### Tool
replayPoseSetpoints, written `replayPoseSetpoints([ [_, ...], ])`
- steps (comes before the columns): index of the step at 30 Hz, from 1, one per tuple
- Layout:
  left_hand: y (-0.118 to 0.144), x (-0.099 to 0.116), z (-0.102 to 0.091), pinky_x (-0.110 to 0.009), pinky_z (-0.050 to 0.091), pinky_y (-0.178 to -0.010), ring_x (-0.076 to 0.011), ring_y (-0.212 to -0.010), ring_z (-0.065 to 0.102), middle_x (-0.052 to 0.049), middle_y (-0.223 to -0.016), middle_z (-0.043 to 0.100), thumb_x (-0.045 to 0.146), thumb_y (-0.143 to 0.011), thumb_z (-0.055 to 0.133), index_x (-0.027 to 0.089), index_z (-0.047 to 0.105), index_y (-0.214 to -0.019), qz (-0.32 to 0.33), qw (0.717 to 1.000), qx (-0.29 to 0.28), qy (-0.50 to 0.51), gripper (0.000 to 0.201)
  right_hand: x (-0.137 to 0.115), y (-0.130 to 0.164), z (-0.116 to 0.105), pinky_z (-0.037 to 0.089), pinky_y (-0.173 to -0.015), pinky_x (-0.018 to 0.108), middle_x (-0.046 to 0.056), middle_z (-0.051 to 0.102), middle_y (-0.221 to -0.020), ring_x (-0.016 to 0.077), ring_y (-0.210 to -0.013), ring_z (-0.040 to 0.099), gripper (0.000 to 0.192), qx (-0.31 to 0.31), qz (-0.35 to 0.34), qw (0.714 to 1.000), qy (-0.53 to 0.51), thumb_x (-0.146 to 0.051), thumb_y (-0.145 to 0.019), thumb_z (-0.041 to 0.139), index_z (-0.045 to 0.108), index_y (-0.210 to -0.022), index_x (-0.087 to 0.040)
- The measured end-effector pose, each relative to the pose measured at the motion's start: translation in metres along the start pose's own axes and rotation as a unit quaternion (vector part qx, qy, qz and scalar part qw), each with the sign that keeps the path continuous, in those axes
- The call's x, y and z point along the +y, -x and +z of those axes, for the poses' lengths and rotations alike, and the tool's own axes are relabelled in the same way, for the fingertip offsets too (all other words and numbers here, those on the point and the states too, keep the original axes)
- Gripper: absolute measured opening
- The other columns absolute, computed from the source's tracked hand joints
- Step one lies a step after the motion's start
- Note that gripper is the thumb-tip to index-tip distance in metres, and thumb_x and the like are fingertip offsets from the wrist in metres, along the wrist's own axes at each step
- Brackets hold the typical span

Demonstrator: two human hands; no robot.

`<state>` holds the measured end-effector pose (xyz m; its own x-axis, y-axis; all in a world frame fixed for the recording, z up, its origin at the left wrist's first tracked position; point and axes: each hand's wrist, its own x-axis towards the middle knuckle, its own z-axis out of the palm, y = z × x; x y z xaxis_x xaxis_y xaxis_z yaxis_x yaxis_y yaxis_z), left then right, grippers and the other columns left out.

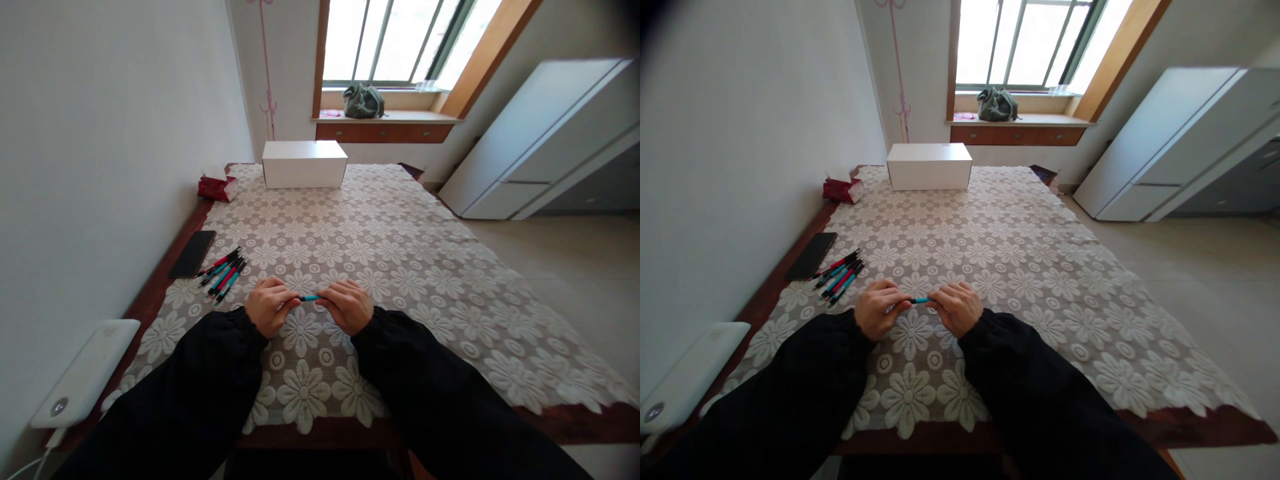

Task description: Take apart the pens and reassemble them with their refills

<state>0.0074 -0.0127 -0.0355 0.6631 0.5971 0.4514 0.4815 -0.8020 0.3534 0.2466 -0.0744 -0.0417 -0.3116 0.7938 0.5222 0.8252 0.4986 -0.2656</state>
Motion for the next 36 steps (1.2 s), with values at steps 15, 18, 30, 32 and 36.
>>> replayPoseSetpoints([
  [15,-0.005,-0.006,-0.005,-0.037,0.053,-0.084,-0.0219,-0.089,0.066,-0.004,-0.087,0.078,0.033,-0.094,0.066,0.024,0.077,-0.097,-0.070,0.990,0.090,0.083,0.015,0.011,-0.005,-0.001,0.049,-0.057,0.032,0.005,0.069,-0.074,0.0159,-0.058,0.058,0.052,-0.009,0.229,0.809,-0.541,-0.063,-0.096,0.052,0.071,-0.112,-0.017],
  [18,-0.005,-0.004,-0.006,-0.036,0.053,-0.083,-0.0213,-0.087,0.066,-0.004,-0.086,0.077,0.035,-0.095,0.066,0.023,0.077,-0.096,-0.055,0.988,0.097,0.106,0.016,0.010,-0.004,-0.004,0.048,-0.057,0.033,0.006,0.066,-0.071,0.0180,-0.059,0.059,0.057,-0.072,0.217,0.750,-0.620,-0.067,-0.094,0.049,0.067,-0.115,-0.018],
  [30,-0.004,-0.001,-0.006,-0.035,0.051,-0.079,-0.0202,-0.084,0.064,-0.005,-0.082,0.075,0.035,-0.095,0.068,0.022,0.076,-0.095,-0.004,0.988,0.092,0.122,0.016,0.007,-0.002,-0.004,0.048,-0.061,0.038,0.003,0.053,-0.058,0.0220,-0.058,0.057,0.068,-0.098,0.180,0.802,-0.561,-0.062,-0.103,0.008,0.061,-0.111,-0.019],
  [32,-0.004,0.000,-0.005,-0.034,0.051,-0.079,-0.0201,-0.085,0.064,-0.005,-0.083,0.075,0.035,-0.095,0.067,0.022,0.076,-0.095,-0.003,0.989,0.089,0.122,0.016,0.005,-0.003,-0.005,0.047,-0.061,0.038,0.003,0.054,-0.059,0.0217,-0.059,0.057,0.065,-0.094,0.187,0.789,-0.578,-0.063,-0.103,0.012,0.061,-0.109,-0.020],
  [36,-0.004,-0.002,-0.004,-0.033,0.051,-0.078,-0.0196,-0.083,0.064,-0.005,-0.083,0.075,0.034,-0.095,0.067,0.021,0.075,-0.095,0.004,0.987,0.097,0.130,0.015,0.002,-0.005,-0.005,0.045,-0.064,0.035,-0.003,0.049,-0.053,0.0176,-0.055,0.052,0.040,-0.062,0.198,0.679,-0.704,-0.062,-0.097,0.052,0.059,-0.090,-0.023],
])
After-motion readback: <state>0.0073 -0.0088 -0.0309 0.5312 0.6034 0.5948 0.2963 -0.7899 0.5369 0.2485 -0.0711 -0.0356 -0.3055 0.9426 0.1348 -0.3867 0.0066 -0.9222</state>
